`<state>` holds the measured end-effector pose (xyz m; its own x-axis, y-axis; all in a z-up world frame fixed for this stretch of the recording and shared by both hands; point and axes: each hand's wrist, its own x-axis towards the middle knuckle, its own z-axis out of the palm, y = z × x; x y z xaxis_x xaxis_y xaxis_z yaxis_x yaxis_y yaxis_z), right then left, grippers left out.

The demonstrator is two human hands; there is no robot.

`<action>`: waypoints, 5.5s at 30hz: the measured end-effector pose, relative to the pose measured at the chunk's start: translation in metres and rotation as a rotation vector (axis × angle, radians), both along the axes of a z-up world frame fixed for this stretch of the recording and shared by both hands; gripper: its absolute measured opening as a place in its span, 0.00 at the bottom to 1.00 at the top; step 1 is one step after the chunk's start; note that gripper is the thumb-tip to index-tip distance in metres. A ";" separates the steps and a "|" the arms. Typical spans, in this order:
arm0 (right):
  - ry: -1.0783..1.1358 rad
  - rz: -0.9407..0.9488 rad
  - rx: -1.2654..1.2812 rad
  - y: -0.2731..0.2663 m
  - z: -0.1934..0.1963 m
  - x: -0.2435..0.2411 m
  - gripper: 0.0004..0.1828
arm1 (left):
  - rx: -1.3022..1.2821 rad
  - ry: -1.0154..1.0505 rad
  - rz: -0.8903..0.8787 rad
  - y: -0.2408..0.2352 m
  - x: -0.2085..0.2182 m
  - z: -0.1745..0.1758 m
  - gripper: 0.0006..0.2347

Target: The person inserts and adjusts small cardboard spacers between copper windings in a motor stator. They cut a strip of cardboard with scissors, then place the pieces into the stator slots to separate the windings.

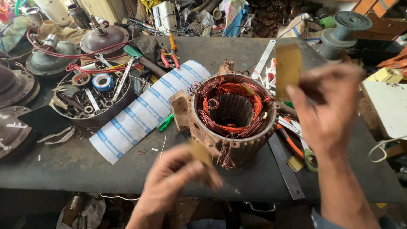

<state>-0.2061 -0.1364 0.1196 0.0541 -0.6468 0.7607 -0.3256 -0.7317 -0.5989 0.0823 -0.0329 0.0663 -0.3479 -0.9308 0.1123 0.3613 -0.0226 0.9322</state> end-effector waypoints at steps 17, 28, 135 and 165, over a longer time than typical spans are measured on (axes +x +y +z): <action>0.830 0.315 0.019 -0.079 0.026 0.066 0.29 | -0.638 -0.487 0.965 -0.115 -0.035 0.020 0.07; 1.241 0.350 0.212 -0.078 0.017 0.067 0.11 | -0.447 -0.170 0.734 -0.107 -0.029 0.003 0.10; 0.377 0.274 0.362 -0.126 -0.020 0.048 0.07 | -0.546 0.299 0.726 -0.135 -0.025 -0.025 0.10; 0.458 0.177 0.210 -0.114 -0.014 0.050 0.09 | -0.549 0.267 0.712 -0.134 -0.024 -0.026 0.10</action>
<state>-0.1556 -0.2502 0.1059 0.4724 -0.7337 0.4884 -0.4704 -0.6785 -0.5643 0.0581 -0.1667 0.0404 0.3838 -0.7081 0.5928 0.3248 0.7044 0.6311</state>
